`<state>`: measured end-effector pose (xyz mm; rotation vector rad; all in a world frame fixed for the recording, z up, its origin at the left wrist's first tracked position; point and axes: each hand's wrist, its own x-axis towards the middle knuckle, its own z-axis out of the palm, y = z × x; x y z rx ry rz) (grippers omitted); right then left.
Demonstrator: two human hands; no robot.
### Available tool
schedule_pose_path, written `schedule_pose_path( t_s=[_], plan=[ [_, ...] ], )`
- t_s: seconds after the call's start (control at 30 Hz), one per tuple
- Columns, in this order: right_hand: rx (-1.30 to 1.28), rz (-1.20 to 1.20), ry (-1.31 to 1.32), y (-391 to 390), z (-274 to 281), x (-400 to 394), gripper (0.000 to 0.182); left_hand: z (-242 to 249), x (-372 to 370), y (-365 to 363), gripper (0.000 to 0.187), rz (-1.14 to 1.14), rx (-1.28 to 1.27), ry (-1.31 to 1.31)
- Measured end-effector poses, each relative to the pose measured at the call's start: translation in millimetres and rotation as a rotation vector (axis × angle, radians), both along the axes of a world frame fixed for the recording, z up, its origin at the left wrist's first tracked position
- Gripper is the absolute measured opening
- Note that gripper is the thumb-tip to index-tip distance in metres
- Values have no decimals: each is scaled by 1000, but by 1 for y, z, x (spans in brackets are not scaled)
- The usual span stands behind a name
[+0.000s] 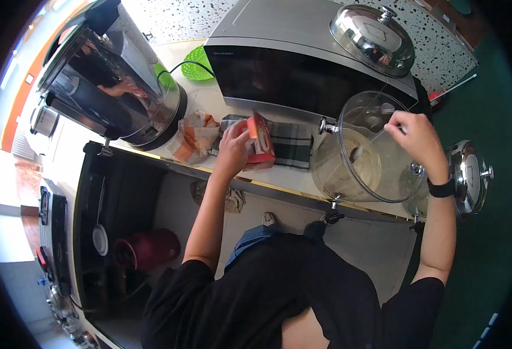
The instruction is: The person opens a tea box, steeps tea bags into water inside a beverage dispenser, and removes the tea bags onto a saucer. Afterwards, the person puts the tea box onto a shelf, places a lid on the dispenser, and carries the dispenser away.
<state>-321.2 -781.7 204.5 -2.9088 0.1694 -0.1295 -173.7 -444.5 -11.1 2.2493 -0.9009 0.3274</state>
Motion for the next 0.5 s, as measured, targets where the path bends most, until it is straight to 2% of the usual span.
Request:
schedule_pose_path(
  t_s=[0.03,0.1,0.17,0.2,0.3,0.4,0.5],
  plan=[
    [21,44,-74,1,5,1,17,4,3,-2,47,-37,45,-32],
    [11,22,-47,-3,-7,4,16,17,5,-9,47,-82,111,105],
    [-98,30,126,0,-24,5,15,35,6,-14,47,-95,218,230],
    [-149,60,212,-7,-44,5,14,29,13,-14,48,-133,228,256],
    [-175,150,362,2,-55,1,15,17,30,-13,49,-166,275,245],
    [-74,138,178,0,-34,5,16,22,29,-8,53,-156,300,288],
    [22,61,22,-1,0,8,18,33,23,-6,72,-129,347,417]
  ],
)
